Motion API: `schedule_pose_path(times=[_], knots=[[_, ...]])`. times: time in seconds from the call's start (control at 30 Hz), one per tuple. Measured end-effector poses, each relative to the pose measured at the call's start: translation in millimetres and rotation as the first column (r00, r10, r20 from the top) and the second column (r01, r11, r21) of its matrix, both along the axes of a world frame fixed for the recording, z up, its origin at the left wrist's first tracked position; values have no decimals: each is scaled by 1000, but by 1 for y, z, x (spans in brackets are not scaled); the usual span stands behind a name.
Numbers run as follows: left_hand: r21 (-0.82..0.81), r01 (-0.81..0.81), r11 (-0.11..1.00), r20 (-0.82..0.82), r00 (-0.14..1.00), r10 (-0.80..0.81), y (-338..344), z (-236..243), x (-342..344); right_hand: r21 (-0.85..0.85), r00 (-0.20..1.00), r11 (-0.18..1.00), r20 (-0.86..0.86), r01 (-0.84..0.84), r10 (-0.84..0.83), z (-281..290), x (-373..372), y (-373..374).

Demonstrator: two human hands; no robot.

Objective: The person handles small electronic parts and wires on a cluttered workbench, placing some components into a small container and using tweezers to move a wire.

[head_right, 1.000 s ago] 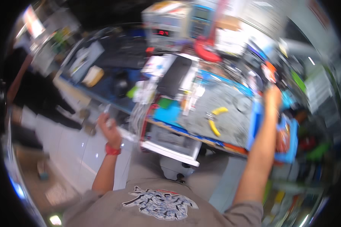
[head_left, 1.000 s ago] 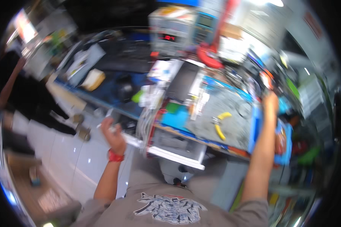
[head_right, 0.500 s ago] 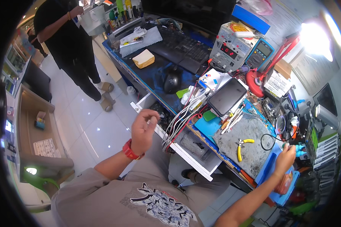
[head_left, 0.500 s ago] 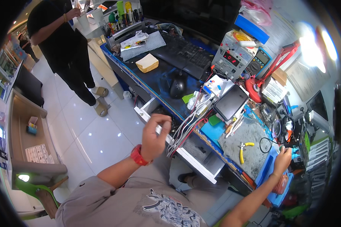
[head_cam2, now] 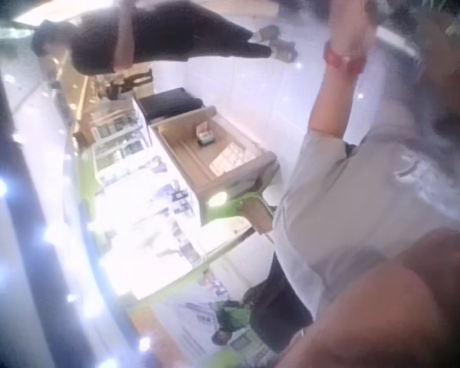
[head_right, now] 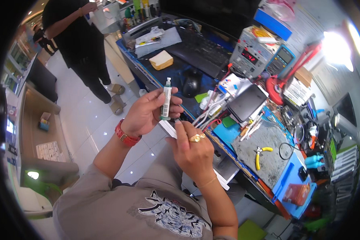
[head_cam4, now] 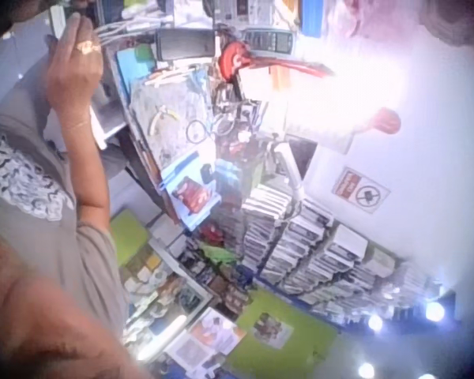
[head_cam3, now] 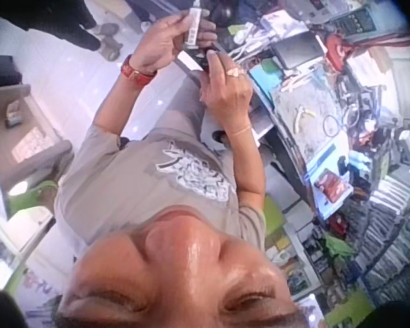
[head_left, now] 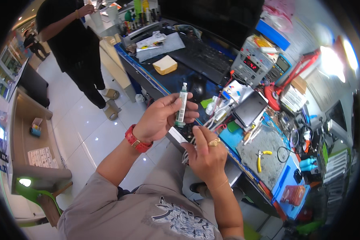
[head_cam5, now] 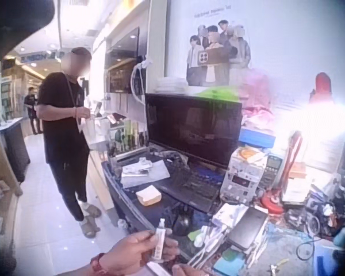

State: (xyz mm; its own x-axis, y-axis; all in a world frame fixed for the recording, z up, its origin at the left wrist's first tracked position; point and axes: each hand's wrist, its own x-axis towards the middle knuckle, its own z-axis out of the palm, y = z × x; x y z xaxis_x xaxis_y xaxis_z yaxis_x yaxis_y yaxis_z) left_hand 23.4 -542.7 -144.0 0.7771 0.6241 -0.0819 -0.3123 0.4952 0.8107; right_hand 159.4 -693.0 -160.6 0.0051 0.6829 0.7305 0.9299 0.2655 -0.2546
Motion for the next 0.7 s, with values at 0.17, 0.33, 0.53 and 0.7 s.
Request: schedule_pose_path(times=[0.17,0.33,0.53,0.7], knots=[[144,-138,980,-18,990,142,31,-7,-24,-86,999,996,-46,21,-25,-22,1,-11],[207,-184,961,0,982,189,44,-8,-30,-208,992,977,-107,37,-60,-40,2,-36],[291,-244,925,-17,965,260,47,-16,-28,-278,980,957,-153,79,-126,-62,9,-63],[527,-288,800,-125,905,408,52,-13,-21,-256,977,959,-138,124,-164,-78,14,-85]])
